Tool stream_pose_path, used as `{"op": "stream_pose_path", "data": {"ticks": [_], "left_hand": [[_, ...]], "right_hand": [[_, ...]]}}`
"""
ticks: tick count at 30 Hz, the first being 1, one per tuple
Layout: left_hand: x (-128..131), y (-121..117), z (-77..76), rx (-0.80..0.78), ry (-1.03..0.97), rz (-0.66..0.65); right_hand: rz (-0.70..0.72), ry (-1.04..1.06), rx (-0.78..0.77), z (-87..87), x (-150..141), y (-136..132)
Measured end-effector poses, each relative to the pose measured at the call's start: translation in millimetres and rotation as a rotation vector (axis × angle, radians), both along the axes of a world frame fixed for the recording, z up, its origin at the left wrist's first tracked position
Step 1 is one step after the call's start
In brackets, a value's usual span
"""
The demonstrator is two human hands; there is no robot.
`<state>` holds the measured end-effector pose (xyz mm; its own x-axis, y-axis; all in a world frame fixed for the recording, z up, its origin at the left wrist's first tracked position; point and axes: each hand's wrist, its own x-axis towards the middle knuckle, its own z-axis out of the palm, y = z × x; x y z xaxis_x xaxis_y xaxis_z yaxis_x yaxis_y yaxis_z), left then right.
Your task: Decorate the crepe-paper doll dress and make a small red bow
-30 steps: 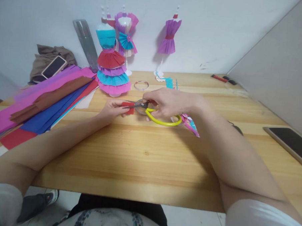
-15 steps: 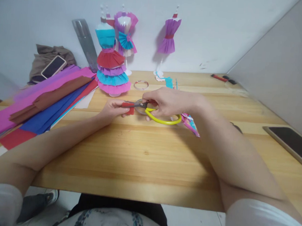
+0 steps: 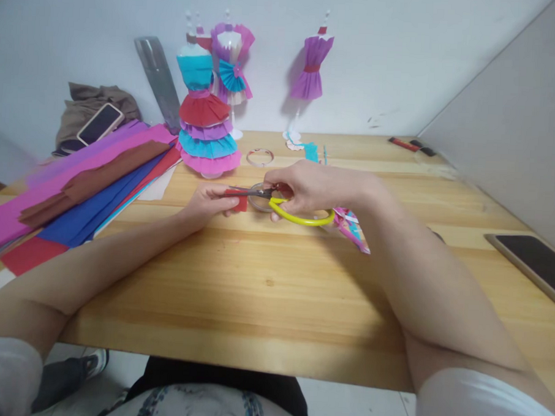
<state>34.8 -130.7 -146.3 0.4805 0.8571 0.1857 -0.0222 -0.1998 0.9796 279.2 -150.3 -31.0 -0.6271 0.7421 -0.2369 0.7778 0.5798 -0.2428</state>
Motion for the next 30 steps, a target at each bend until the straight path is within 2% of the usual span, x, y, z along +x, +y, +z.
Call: {"op": "stream_pose_path", "data": {"ticks": [9,16,30], "left_hand": [[0.4,1.3,-0.9,-0.008,0.0,-0.007],[0.0,2.9,-2.1,-0.011,0.012,0.001],[-0.3,3.3,-1.1,-0.029,0.003,0.018]], "right_hand": [[-0.038,0.006,0.006,-0.5,1.6,1.5],[-0.012,0.021,0.011,-4.6,6.1,7.7],[0.0,0.019,0.038,-2.1,7.1,5.9]]}}
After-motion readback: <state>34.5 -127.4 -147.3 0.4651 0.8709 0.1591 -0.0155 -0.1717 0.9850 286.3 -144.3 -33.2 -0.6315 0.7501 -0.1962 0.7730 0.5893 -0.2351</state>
